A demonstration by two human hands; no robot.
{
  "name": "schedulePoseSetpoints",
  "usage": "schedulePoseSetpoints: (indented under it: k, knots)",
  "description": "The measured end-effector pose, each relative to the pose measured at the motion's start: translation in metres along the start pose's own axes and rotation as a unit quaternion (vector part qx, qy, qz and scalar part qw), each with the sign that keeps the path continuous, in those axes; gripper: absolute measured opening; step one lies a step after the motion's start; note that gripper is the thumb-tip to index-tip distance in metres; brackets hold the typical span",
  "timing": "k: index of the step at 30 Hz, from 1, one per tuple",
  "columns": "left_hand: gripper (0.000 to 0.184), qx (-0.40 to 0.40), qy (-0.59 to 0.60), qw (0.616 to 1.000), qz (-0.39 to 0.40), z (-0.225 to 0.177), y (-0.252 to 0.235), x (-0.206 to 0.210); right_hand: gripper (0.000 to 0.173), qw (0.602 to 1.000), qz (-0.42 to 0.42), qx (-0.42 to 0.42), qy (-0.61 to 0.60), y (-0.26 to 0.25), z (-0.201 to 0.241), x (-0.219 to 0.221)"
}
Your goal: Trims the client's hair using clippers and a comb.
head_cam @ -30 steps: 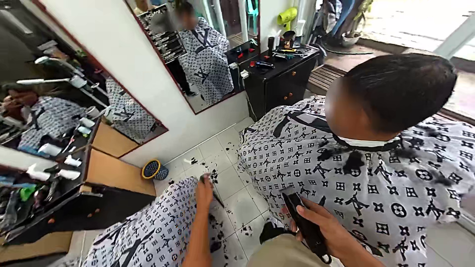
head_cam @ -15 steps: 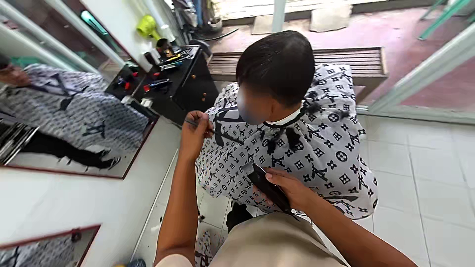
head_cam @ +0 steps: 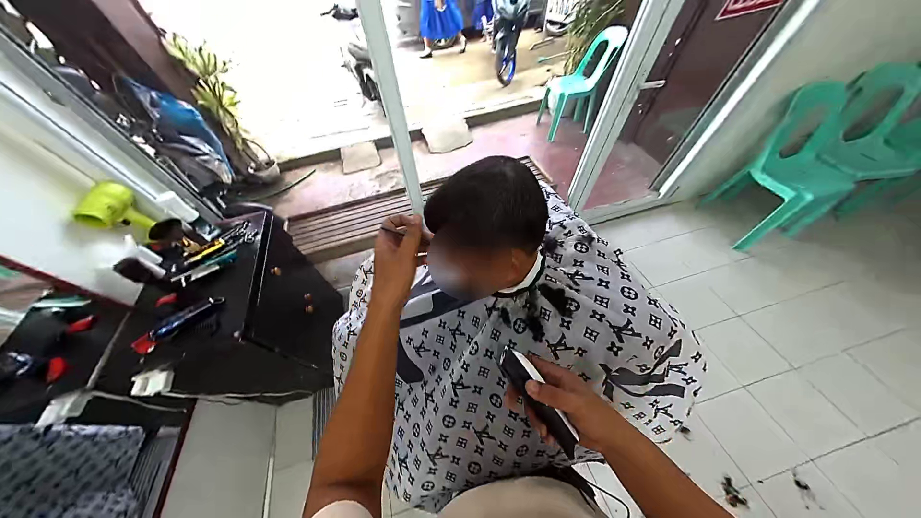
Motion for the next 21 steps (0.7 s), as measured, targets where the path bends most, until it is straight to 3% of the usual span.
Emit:
schedulePoseSetpoints:
  k: [7,12,16,21]
  knots:
    - [0.017,0.016,0.057,0.997,0.04,0.007,0.003,-0.001,0.062,0.994,-0.103,-0.027,-0.023,-0.005,-0.005,0.022]
    - [0.016,0.018,0.062,0.996,0.057,0.012,0.001,-0.009,0.046,0.988,-0.13,-0.078,-0.042,-0.011,0.001,0.034]
    - [0.015,0.038,0.039,0.995,0.087,0.009,0.005,-0.006,0.037,0.982,-0.169,-0.079,0.021,-0.015,0.006,0.04]
    - [0.013,0.072,0.045,0.992,0.096,0.015,0.006,-0.002,0.057,0.971,-0.197,-0.076,0.112,-0.02,0.011,0.039]
Point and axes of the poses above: each hand's wrist, its own y-axis away from the middle knuckle, its own x-axis out of the palm, z = x × y, the point moved 2 cm from there along -y, towards the middle knuckle, and after that the axes turned 8 degrees about -x, right-handed, at the moved point
